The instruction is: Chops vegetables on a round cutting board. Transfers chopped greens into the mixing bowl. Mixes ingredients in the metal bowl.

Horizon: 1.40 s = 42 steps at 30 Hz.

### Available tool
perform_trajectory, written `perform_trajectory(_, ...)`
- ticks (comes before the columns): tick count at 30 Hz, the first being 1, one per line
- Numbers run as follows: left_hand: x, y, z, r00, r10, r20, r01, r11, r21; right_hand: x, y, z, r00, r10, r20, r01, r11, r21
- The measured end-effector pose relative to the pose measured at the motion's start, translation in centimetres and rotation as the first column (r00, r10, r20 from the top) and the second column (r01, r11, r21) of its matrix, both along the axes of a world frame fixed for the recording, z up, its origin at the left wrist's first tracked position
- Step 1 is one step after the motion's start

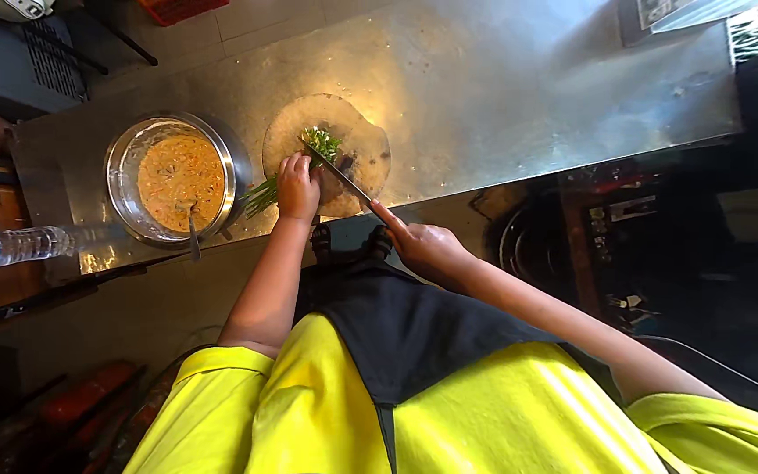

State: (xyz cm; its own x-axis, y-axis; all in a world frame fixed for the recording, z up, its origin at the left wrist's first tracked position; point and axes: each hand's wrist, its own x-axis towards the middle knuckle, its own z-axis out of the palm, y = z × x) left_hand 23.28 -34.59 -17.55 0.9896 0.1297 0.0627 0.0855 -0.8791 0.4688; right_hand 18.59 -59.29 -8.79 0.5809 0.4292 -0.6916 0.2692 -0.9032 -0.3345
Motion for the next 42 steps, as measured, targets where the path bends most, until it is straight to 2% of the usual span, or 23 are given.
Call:
perform_trajectory(4,-0.4,0.5,-0.6,0.999,-0.029,0.024,0.027,0.998,0.063,0.0,0.5,-0.3,1.0,0.008,-0.021,-0.009,0.999,-0.034)
perform_trajectory(8,-0.3,0.6,-1.3,0.996,-0.015,0.091,0.013,0.999,0.03,0.1,1.2,-1.0,0.999,0.025,-0.035,-0.027,0.999,-0.047)
perform_trajectory(16,-0.1,0.6,-1.7,0.989,-0.005,0.147,0.003,1.0,0.016,2.9,4.2,-3.9,1.0,-0.007,0.021,0.006,0.999,0.049)
perform_trajectory(19,-0.2,0.5,-1.8,0.986,0.009,0.164,-0.013,1.0,0.025,2.3,3.6,-3.6,1.0,-0.014,0.009,0.013,1.0,0.026)
perform_trajectory(23,0.1,0.8,-2.0,0.98,0.007,0.197,-0.01,1.0,0.011,-0.3,0.7,-2.2,0.996,-0.02,-0.091,0.018,0.999,-0.031)
perform_trajectory(28,-0.9,0.4,-1.7,0.986,0.012,0.166,-0.008,1.0,-0.023,-0.9,0.5,-2.1,0.997,-0.017,-0.08,0.015,1.0,-0.025)
perform_trajectory(35,-0.7,-0.1,-1.3,0.99,0.026,0.141,-0.025,1.0,-0.012,0.6,0.7,-2.0,0.999,-0.034,0.035,0.029,0.992,0.124)
perform_trajectory(39,0.4,-0.4,0.0,0.999,0.036,0.04,-0.034,0.998,-0.053,-0.3,-0.5,-0.5,0.984,-0.041,0.174,0.011,0.985,0.17)
perform_trajectory(42,0.5,-0.5,0.9,0.995,0.086,-0.043,-0.09,0.993,-0.079,-0.4,-0.8,-0.2,0.985,-0.013,0.173,-0.013,0.988,0.153)
